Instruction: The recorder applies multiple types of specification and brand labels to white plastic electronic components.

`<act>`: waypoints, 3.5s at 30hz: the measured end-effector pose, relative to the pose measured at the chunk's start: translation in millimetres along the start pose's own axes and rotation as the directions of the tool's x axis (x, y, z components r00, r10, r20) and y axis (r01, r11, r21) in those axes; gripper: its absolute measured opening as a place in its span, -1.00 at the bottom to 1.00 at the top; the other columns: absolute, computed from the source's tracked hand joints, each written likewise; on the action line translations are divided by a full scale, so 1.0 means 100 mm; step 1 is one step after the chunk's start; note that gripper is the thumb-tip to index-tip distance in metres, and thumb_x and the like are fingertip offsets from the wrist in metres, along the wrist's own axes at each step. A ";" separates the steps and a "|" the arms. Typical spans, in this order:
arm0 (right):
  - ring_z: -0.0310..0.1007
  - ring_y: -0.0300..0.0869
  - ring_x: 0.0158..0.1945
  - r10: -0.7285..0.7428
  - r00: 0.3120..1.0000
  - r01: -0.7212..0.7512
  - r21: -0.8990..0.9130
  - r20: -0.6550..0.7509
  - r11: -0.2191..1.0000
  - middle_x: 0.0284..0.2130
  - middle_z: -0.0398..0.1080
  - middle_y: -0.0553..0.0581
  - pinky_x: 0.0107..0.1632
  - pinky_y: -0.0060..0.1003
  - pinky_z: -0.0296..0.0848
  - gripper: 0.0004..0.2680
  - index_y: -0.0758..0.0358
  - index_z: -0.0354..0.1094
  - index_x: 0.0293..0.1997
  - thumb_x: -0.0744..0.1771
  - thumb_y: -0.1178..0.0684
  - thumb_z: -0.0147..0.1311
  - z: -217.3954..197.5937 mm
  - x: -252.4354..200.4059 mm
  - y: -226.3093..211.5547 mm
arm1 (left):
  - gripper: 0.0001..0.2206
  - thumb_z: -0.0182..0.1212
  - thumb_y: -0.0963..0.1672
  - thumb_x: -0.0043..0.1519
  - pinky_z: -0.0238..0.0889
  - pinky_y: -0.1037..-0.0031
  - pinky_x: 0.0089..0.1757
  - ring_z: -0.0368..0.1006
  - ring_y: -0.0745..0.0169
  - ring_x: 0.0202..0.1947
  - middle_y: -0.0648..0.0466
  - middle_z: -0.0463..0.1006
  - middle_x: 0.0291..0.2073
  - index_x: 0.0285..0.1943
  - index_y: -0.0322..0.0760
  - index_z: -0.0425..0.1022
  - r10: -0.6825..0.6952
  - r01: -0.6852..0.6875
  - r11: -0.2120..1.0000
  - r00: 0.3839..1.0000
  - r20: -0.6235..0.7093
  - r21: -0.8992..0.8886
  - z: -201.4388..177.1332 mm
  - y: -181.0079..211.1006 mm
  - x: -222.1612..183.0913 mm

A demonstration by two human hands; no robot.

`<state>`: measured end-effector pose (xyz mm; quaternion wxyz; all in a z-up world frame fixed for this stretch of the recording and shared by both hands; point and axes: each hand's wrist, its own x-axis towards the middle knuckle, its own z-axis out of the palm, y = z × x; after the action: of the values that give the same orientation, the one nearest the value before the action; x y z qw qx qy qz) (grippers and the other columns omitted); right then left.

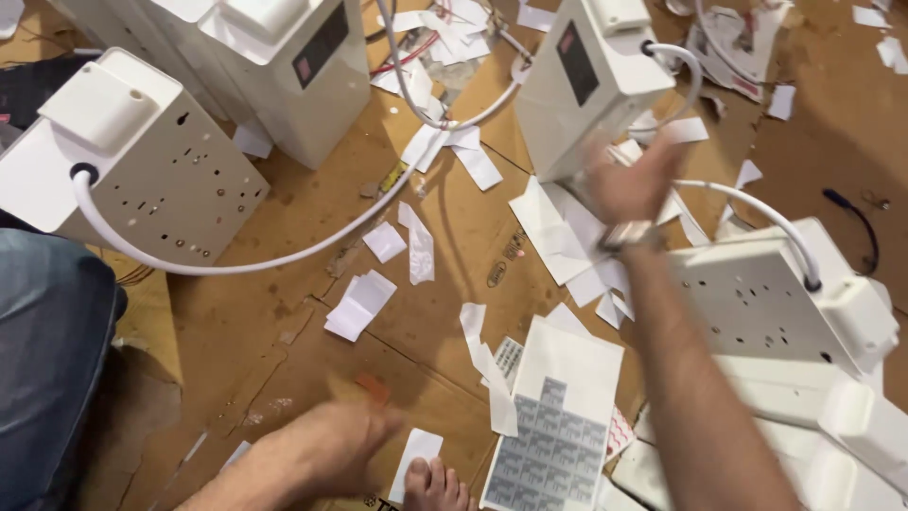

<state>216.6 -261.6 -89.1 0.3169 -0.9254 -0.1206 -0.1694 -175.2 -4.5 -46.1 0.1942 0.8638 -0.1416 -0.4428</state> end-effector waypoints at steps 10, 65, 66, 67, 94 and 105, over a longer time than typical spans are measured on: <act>0.37 0.22 0.17 0.177 0.959 -0.090 -0.353 0.221 0.931 0.20 0.17 0.39 0.15 0.05 0.47 -0.20 0.39 0.15 0.29 0.14 -0.38 0.56 -0.15 1.22 -0.49 | -0.41 0.41 -0.02 0.04 0.37 0.21 0.02 0.49 -0.07 0.04 -0.05 0.60 -0.01 0.29 -0.17 0.40 -0.184 -0.001 0.918 0.885 -0.428 -0.397 -0.43 -0.29 -0.04; 0.33 0.23 0.24 -0.118 0.984 0.133 0.111 -0.136 0.985 0.12 0.33 0.41 0.32 0.02 0.32 -0.46 0.46 0.17 0.31 0.24 0.11 0.37 -0.47 -2.76 -1.04 | -0.09 0.56 -0.13 -0.03 0.46 0.27 0.12 0.49 0.02 0.16 -0.18 0.45 0.15 0.46 -0.42 0.02 -0.378 -0.591 0.718 0.114 -0.919 -0.369 -1.05 0.92 -0.23; 0.33 0.23 0.25 -0.142 0.982 0.156 0.116 -0.121 0.981 0.11 0.35 0.38 0.35 0.05 0.28 -0.45 0.44 0.19 0.30 0.22 0.09 0.39 -0.48 -2.74 -1.05 | -0.09 0.55 -0.12 -0.04 0.49 0.28 0.11 0.52 0.03 0.14 -0.17 0.45 0.14 0.45 -0.41 0.02 -0.425 -0.601 0.676 0.156 -0.892 -0.427 -1.06 0.90 -0.24; 0.33 0.23 0.25 -0.159 0.982 0.171 0.115 -0.105 0.978 0.10 0.36 0.35 0.39 0.09 0.25 -0.44 0.43 0.21 0.29 0.20 0.08 0.40 -0.51 -2.74 -1.04 | -0.10 0.55 -0.10 -0.05 0.52 0.28 0.09 0.54 0.04 0.12 -0.16 0.46 0.13 0.43 -0.40 0.02 -0.465 -0.609 0.627 0.209 -0.860 -0.487 -1.07 0.89 -0.24; 0.49 -0.34 -0.29 0.289 0.871 -0.456 0.437 0.397 0.775 -0.24 0.54 0.05 -0.30 -0.42 0.51 -0.68 0.18 0.49 0.15 0.33 -0.12 0.23 -1.02 -2.27 -1.17 | -0.29 0.17 0.10 0.24 0.50 0.12 -0.05 0.42 -0.06 0.25 -0.20 0.39 0.31 0.49 -0.34 0.14 -0.483 -0.514 0.294 0.647 -0.589 -0.806 -1.41 0.11 0.58; 0.47 -0.07 -0.09 0.045 0.975 -0.117 0.328 0.218 0.938 -0.11 0.45 0.22 -0.06 -0.26 0.48 -0.67 0.39 0.46 0.09 0.36 -0.08 0.31 -1.07 -2.04 -1.17 | -0.37 -0.01 0.20 0.23 0.40 0.08 0.07 0.52 -0.26 0.18 -0.24 0.58 0.14 0.29 -0.23 0.47 -0.511 -0.352 0.638 0.472 -0.719 -0.685 -1.47 -0.23 1.60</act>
<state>-33.8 -262.8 -25.4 0.4636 -0.8739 -0.1417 -0.0357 37.8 -19.9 -92.6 0.5587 0.7969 0.2262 0.0406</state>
